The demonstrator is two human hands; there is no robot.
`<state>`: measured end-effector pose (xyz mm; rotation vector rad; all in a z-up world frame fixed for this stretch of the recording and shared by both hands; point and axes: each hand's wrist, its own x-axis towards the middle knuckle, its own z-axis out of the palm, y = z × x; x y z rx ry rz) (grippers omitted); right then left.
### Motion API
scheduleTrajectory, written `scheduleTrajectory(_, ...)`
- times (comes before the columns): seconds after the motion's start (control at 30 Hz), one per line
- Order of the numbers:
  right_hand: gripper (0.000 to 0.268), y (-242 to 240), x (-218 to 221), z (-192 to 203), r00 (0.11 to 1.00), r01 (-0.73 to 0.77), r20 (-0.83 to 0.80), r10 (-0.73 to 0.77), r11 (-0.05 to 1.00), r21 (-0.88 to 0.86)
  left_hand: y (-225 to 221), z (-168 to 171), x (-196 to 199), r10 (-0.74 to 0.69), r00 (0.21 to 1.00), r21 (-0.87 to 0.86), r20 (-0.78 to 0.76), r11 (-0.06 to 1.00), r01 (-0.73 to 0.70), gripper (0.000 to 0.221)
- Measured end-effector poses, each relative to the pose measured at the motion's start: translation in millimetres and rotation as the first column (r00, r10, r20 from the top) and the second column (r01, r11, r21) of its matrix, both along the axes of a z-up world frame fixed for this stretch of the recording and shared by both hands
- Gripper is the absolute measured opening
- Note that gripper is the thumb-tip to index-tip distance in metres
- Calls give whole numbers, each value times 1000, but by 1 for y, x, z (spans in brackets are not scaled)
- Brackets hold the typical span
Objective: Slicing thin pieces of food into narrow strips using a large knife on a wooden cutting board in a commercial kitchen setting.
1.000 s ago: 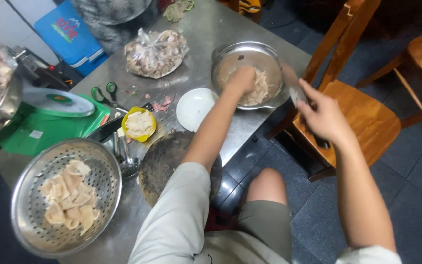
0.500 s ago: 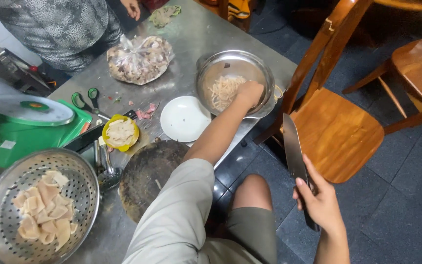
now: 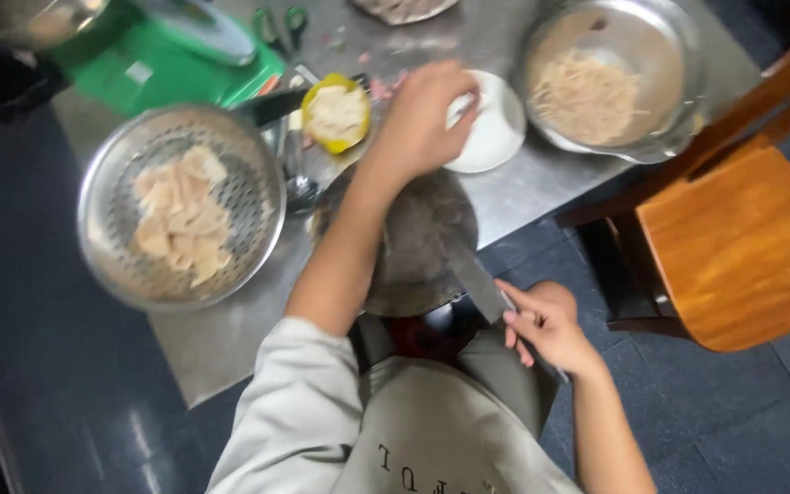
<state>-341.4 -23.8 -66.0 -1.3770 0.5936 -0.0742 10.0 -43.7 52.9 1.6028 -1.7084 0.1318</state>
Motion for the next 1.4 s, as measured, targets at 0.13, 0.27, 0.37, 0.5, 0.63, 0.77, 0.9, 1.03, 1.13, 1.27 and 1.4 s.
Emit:
scheduleTrajectory(0.13,49,-7,40,16,997,-14,80,12,1000,27,129,-21,7,244,969,390,-19,895,-218,8)
scheduleTrajectory(0.27,47,11,73,36,982,-57,-183,52,998,-21,185,-81,8,333,890,595,-310,798,-92,3)
scheduleTrajectory(0.37,48,28,82,26,984,-37,-176,37,999,6,199,-100,6,322,824,574,-466,819,5,4)
scheduleTrajectory(0.5,49,41,85,21,992,1,-125,4,999,44,217,-27,-1,272,810,525,-519,849,52,5)
scheduleTrajectory(0.63,49,46,83,14,995,1,-98,6,997,73,204,-100,9,219,780,484,-586,867,121,4)
scheduleTrajectory(0.77,48,51,85,13,998,1,-59,3,997,76,201,-95,7,208,778,476,-593,870,130,4)
scheduleTrajectory(0.9,48,48,83,11,1000,12,-10,-12,996,89,196,-93,5,172,793,439,-585,889,131,5)
scheduleTrajectory(1.03,49,41,73,2,998,17,57,-23,994,106,190,-82,5,141,767,393,-626,906,154,5)
scheduleTrajectory(1.13,51,29,67,4,991,33,122,-49,991,126,179,-61,4,115,761,345,-638,927,149,9)
scheduleTrajectory(1.27,52,10,56,18,977,94,181,-114,989,114,157,-55,7,48,724,227,-689,962,152,12)
scheduleTrajectory(1.4,54,-20,41,36,953,220,216,-213,975,-11,143,-46,4,54,738,163,-673,984,77,13)
